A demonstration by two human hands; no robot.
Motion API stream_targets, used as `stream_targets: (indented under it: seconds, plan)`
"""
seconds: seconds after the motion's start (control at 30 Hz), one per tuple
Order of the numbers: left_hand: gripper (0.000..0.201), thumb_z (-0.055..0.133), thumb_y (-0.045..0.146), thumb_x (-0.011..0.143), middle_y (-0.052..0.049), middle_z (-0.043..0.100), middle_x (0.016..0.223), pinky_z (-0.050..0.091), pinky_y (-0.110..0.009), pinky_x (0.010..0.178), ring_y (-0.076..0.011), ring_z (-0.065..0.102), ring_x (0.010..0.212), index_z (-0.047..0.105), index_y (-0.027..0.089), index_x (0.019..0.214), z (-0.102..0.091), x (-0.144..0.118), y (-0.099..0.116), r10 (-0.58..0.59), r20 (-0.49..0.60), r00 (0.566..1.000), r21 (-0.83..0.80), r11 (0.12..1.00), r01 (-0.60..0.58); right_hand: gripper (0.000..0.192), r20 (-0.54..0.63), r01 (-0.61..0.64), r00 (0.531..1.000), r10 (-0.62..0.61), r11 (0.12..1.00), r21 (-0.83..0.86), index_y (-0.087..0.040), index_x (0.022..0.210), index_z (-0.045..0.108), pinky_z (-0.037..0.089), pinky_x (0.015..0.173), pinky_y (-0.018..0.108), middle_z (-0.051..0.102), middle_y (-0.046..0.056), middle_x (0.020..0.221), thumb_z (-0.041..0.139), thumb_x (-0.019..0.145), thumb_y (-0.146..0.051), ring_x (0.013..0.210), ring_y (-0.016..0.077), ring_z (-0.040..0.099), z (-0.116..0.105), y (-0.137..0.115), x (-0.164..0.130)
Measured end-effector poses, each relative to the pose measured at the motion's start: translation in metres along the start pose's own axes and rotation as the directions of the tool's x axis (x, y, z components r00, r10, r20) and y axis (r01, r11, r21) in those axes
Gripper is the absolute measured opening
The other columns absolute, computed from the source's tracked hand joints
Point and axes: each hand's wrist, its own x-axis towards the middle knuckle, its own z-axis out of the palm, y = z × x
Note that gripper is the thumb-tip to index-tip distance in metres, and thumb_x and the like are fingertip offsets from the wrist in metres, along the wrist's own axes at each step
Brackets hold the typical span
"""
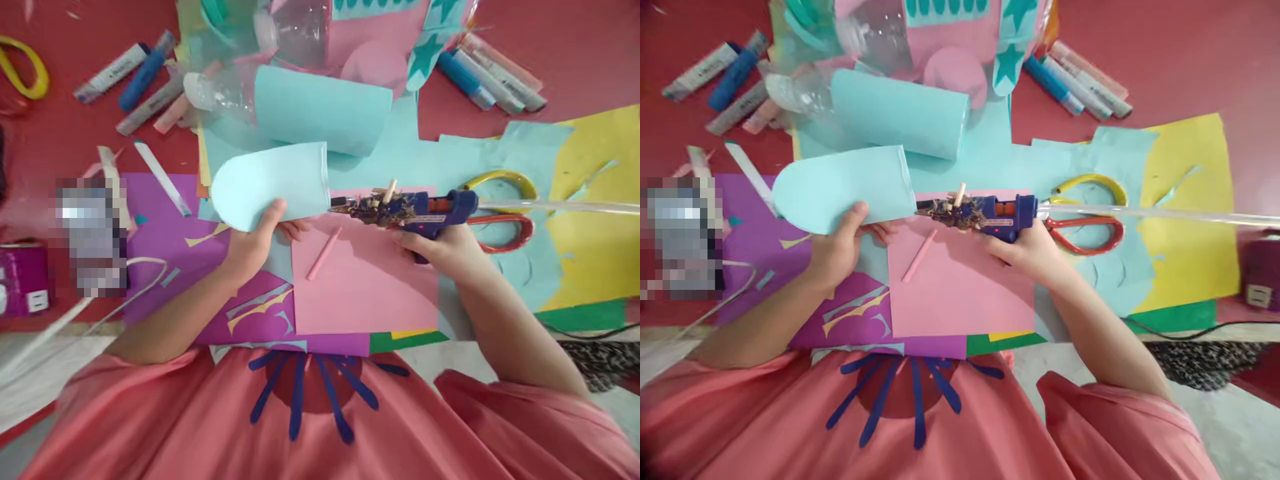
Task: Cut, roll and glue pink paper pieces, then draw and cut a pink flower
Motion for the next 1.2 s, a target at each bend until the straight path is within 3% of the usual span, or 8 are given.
stream_targets:
  seconds: [0.3, 0.63, 0.97, 1.2]
  plan:
    - [0.047, 0.056, 0.058, 0.085, -0.007, 0.071, 0.064, 0.058, -0.030, 0.057, -0.0202, 0.071, 0.063, 0.064, 0.018, 0.062, -0.001, 0.000, -0.001, -0.011, -0.039, 0.999, 0.024, 1.000, 0.012, 0.045, 0.011, -0.027, 1.000, 0.028, 0.999, -0.025, -0.021, 0.059, 0.052, 0.038, 0.037, 0.023, 0.050, -0.002, 0.041, 0.074, 0.063, -0.060, 0.037, 0.0094, 0.045, -0.002, -0.001, -0.001]
    - [0.049, 0.062, 0.064, 0.078, -0.007, 0.067, 0.060, 0.056, -0.030, 0.054, -0.0205, 0.069, 0.061, 0.059, 0.019, 0.058, 0.000, 0.001, -0.002, -0.012, -0.024, 1.000, -0.035, 0.999, 0.012, 0.042, 0.023, -0.023, 1.000, 0.022, 0.999, 0.028, -0.022, 0.062, 0.054, 0.038, 0.037, 0.025, 0.050, -0.004, 0.041, 0.077, 0.063, -0.057, 0.036, 0.0107, 0.045, -0.003, 0.000, 0.000]
    - [0.050, 0.062, 0.064, 0.078, -0.007, 0.064, 0.055, 0.056, -0.031, 0.052, -0.0218, 0.069, 0.061, 0.060, 0.019, 0.057, 0.001, -0.001, 0.002, -0.064, 0.036, 0.997, 0.000, 0.998, 0.064, 0.039, 0.002, 0.033, 0.999, -0.033, 0.999, 0.039, -0.022, 0.061, 0.052, 0.039, 0.040, 0.026, 0.050, -0.003, 0.044, 0.075, 0.071, -0.052, 0.039, 0.0106, 0.045, -0.004, 0.003, 0.000]
    - [0.045, 0.059, 0.055, 0.080, -0.007, 0.066, 0.056, 0.057, -0.030, 0.053, -0.0185, 0.066, 0.054, 0.061, 0.018, 0.055, 0.002, -0.003, 0.007, -0.060, 0.101, 0.993, 0.030, 0.998, 0.057, 0.050, -0.056, 0.043, 0.998, -0.040, 0.998, 0.043, -0.021, 0.050, 0.048, 0.040, 0.042, 0.027, 0.050, -0.002, 0.043, 0.075, 0.067, -0.060, 0.038, 0.0100, 0.047, -0.002, -0.002, 0.000]
